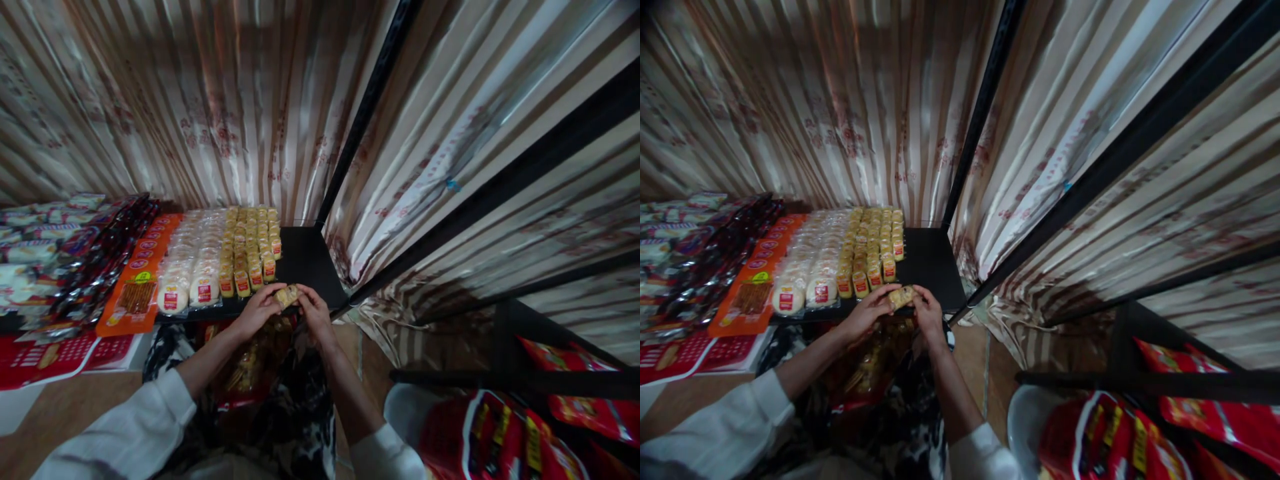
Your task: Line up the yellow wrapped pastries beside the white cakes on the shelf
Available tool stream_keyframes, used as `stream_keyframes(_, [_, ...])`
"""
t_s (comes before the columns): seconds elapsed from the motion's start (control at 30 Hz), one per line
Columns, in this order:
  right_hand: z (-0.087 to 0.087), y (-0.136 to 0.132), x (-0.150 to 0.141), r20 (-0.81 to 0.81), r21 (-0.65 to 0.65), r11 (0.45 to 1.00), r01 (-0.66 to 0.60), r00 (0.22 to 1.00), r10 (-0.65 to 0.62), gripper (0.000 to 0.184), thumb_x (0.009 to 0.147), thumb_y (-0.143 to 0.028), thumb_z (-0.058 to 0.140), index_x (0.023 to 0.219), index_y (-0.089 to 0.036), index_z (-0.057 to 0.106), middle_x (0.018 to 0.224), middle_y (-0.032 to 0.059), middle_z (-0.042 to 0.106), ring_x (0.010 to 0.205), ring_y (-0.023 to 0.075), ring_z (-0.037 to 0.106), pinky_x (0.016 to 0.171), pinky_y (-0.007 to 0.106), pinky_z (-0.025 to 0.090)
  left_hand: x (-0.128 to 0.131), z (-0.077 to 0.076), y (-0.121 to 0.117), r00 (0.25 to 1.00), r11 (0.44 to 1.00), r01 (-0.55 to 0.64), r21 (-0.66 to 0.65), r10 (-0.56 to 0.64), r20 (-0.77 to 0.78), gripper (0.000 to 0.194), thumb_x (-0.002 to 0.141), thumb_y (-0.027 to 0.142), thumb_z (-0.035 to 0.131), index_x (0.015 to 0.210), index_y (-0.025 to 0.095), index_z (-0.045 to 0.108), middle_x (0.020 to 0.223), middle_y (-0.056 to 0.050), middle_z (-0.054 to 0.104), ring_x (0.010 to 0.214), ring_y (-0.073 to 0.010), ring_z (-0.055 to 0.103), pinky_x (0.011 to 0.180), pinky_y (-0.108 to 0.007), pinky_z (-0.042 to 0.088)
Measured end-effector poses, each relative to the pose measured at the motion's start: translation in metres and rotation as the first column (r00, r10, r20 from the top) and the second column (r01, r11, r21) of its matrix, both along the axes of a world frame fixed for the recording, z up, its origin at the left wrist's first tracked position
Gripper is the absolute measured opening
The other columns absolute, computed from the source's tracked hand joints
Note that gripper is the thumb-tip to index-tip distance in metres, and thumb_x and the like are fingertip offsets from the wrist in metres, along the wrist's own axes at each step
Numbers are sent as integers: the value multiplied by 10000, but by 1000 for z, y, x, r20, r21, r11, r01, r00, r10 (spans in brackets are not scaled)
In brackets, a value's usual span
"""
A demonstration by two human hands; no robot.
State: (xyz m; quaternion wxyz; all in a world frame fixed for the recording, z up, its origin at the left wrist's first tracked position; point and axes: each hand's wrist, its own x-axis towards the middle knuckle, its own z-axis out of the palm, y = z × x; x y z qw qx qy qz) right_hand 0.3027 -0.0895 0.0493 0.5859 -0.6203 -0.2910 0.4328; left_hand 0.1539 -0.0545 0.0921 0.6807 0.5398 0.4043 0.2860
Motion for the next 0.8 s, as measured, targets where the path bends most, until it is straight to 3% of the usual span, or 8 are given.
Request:
stream_keyframes(0.17, [-6,6,9,-81,18,1000,-25,996,26,391,647,-438,649,911,-151,668,636,-8,639,556,109,523,471,197,354,6,4,14,992,995,100,25,-102,74,498,682,204,635,1169,157,543,1021,-48,643,894,-136,595,786,-231,444])
stream_keyframes(0.27, [-7,10,12,-141,22,999,-32,989,35,399,627,-473,680,858,-147,670,658,2,653,561,107,539,473,192,344,9,7,22,993,992,115,61,-116,21,431,700,222,651,1117,143,577,863,-24,655,780,-117,596,715,-217,447])
stream_keyframes(0.37, [-3,13,13,-168,13,1000,-19,986,20,457,608,-522,702,851,-136,676,662,12,658,541,99,539,455,185,329,13,8,26,997,996,79,50,-79,5,371,724,268,662,1067,144,596,724,4,645,694,-110,596,683,-224,460])
stream_keyframes(0.53, [10,20,16,-147,31,999,-6,989,11,537,681,-560,651,1021,-144,660,724,26,670,570,105,578,448,182,351,22,10,35,974,983,-60,-174,95,204,267,768,317,649,949,127,603,867,-61,686,765,-124,640,748,-248,498])
stream_keyframes(0.67, [17,26,22,145,56,995,-79,987,70,497,726,-513,621,1085,-171,646,799,30,682,705,142,607,557,220,435,33,17,50,978,970,-107,-217,142,155,193,817,294,607,882,112,601,790,-49,674,653,-87,627,647,-200,490])
stream_keyframes(0.73, [19,31,27,400,67,994,-87,915,53,414,725,-474,630,1024,-192,678,933,54,684,850,181,601,652,260,468,39,22,58,990,981,-80,-176,99,102,194,825,301,602,856,109,601,748,-36,665,606,-73,614,588,-177,469])
stream_keyframes(0.8, [23,36,32,608,76,993,-91,794,26,360,746,-425,617,1030,-213,682,1036,65,668,947,207,570,738,298,472,45,25,68,998,990,-40,-132,47,50,202,819,313,613,844,113,599,713,-25,659,576,-71,606,551,-172,452])
